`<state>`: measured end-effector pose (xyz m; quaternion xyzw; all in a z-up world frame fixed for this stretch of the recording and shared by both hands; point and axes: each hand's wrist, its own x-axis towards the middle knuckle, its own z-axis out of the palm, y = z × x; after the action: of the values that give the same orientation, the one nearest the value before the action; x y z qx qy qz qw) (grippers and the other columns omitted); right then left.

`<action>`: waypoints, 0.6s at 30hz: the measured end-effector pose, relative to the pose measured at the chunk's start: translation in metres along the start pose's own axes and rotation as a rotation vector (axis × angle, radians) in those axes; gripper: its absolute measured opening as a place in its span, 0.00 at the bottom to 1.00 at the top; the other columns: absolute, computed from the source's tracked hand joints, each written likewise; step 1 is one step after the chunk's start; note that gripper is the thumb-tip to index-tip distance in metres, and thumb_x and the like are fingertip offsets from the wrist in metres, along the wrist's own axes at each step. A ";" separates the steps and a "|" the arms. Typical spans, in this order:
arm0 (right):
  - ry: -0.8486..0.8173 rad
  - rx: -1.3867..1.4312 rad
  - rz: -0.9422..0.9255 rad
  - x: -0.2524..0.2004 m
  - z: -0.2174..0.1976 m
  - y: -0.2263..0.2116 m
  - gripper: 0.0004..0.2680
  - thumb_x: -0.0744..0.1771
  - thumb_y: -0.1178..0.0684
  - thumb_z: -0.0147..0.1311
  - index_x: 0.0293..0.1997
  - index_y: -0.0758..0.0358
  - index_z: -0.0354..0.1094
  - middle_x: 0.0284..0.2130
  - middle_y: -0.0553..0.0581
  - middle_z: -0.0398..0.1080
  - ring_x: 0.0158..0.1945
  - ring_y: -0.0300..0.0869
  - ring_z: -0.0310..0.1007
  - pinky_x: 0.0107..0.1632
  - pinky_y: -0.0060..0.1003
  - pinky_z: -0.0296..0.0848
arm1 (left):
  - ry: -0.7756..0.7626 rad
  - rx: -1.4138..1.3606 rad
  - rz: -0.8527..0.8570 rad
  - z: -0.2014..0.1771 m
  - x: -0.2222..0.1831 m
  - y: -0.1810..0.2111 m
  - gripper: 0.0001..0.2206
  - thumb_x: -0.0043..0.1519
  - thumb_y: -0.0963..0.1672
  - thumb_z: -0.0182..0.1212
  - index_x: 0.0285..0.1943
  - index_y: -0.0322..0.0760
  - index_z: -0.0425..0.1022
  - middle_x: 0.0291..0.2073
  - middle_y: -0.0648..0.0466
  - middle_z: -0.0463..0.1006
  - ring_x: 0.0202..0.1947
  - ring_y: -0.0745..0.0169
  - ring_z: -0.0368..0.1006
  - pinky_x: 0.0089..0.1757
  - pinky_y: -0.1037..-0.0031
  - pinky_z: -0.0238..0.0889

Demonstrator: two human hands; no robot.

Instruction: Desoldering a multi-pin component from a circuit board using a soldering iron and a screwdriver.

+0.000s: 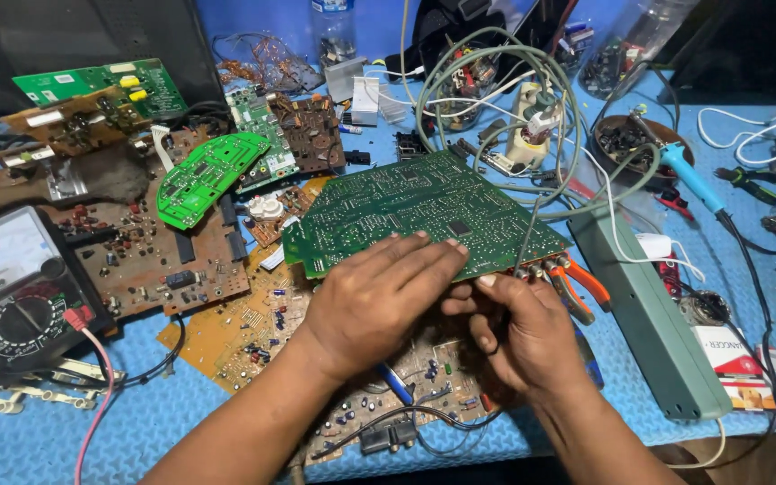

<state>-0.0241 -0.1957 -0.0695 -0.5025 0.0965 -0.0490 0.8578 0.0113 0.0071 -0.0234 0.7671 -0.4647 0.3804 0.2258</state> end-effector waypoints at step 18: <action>-0.145 -0.147 0.024 -0.019 -0.022 -0.030 0.07 0.70 0.47 0.50 0.41 0.54 0.56 0.16 0.57 0.64 0.08 0.41 0.58 0.09 0.29 0.50 | -0.049 -0.113 -0.342 -0.025 -0.020 -0.008 0.21 0.56 0.46 0.74 0.59 0.43 0.77 0.51 0.53 0.83 0.55 0.51 0.74 0.63 0.48 0.58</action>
<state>-0.0465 -0.2258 -0.0516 -0.5651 0.0435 0.0051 0.8239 0.0036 0.0393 -0.0241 0.8299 -0.3536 0.2910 0.3186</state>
